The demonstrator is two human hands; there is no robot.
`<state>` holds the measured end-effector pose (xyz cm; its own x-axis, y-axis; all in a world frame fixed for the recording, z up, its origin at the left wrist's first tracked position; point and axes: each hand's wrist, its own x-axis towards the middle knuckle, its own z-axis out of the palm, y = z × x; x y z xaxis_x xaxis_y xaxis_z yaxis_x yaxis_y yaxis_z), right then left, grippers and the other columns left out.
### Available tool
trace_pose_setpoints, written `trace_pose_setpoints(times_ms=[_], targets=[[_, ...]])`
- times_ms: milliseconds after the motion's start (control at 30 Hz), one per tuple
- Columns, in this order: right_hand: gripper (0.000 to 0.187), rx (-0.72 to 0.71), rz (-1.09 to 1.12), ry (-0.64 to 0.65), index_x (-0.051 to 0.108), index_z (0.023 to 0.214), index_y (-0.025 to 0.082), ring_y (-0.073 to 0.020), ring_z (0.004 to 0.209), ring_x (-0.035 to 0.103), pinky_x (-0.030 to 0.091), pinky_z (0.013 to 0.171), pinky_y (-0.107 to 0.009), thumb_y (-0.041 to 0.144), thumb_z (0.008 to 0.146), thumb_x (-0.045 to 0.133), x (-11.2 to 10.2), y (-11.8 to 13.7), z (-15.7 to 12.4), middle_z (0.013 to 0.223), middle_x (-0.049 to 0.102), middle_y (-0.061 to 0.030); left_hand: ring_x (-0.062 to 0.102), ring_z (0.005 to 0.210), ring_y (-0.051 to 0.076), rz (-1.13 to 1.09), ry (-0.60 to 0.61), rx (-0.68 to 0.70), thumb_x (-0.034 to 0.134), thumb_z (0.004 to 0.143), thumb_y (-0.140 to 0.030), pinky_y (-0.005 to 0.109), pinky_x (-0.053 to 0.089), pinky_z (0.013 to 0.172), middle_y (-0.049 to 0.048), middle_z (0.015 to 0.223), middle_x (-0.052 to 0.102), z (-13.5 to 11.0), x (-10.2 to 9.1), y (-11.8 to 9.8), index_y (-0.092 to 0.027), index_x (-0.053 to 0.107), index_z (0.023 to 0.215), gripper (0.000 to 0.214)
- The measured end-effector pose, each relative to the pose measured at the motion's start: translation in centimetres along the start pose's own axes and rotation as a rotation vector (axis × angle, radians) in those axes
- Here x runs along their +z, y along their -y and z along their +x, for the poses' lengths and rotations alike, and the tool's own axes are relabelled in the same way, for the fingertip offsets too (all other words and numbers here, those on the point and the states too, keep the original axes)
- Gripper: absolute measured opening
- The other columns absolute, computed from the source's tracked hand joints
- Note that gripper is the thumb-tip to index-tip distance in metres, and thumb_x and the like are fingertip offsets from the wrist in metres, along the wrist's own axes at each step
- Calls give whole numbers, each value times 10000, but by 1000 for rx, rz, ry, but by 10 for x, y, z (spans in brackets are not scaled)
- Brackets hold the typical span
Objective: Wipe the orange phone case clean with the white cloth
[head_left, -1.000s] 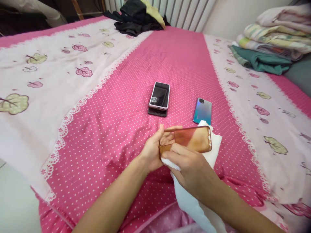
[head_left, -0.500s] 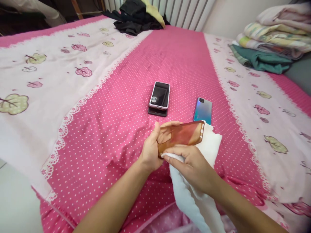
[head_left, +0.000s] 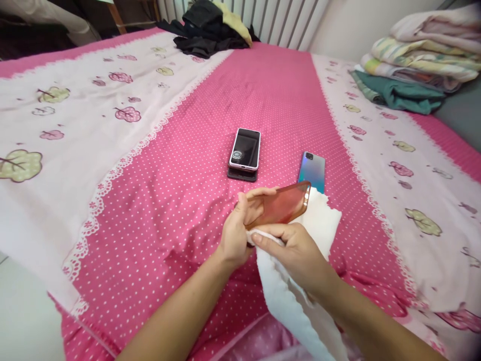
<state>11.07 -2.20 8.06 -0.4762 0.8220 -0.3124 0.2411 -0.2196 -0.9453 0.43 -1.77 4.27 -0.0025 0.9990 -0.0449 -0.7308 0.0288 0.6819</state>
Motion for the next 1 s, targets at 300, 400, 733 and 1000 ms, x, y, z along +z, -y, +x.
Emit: trace_pose_setpoints(times_ms=[300, 400, 733, 1000], targets=[[237, -356, -714, 186, 534, 614, 164, -110, 629, 498, 321, 594, -240, 85, 833, 489, -12, 6, 1, 645, 549, 22, 563, 1100, 233, -144, -8, -308, 415, 908, -441, 315, 391, 977, 93, 1025, 663, 5, -3, -12, -134, 663, 836, 401], [157, -352, -895, 174, 585, 654, 170, -127, 646, 534, 297, 577, -249, 109, 795, 555, -13, 8, 2, 683, 605, 9, 595, 1034, 216, -161, 1, -368, 396, 915, -439, 289, 407, 941, 94, 972, 675, 6, -3, -12, -130, 663, 836, 416], [104, -193, -1317, -65, 692, 839, 258, -167, 637, 594, 227, 517, -279, 269, 835, 588, -11, 7, -1, 753, 664, -2, 661, 777, 186, -231, -18, -367, 187, 962, -409, 280, 506, 747, 135, 850, 687, 11, -7, -24, -76, 663, 864, 588], [118, -61, -1445, -201, 701, 848, 286, -179, 647, 618, 223, 509, -273, 247, 833, 591, -26, 3, 7, 754, 659, 2, 680, 811, 242, -211, -67, -379, 211, 959, -407, 371, 529, 767, 174, 867, 699, 13, -19, -41, -45, 647, 907, 570]])
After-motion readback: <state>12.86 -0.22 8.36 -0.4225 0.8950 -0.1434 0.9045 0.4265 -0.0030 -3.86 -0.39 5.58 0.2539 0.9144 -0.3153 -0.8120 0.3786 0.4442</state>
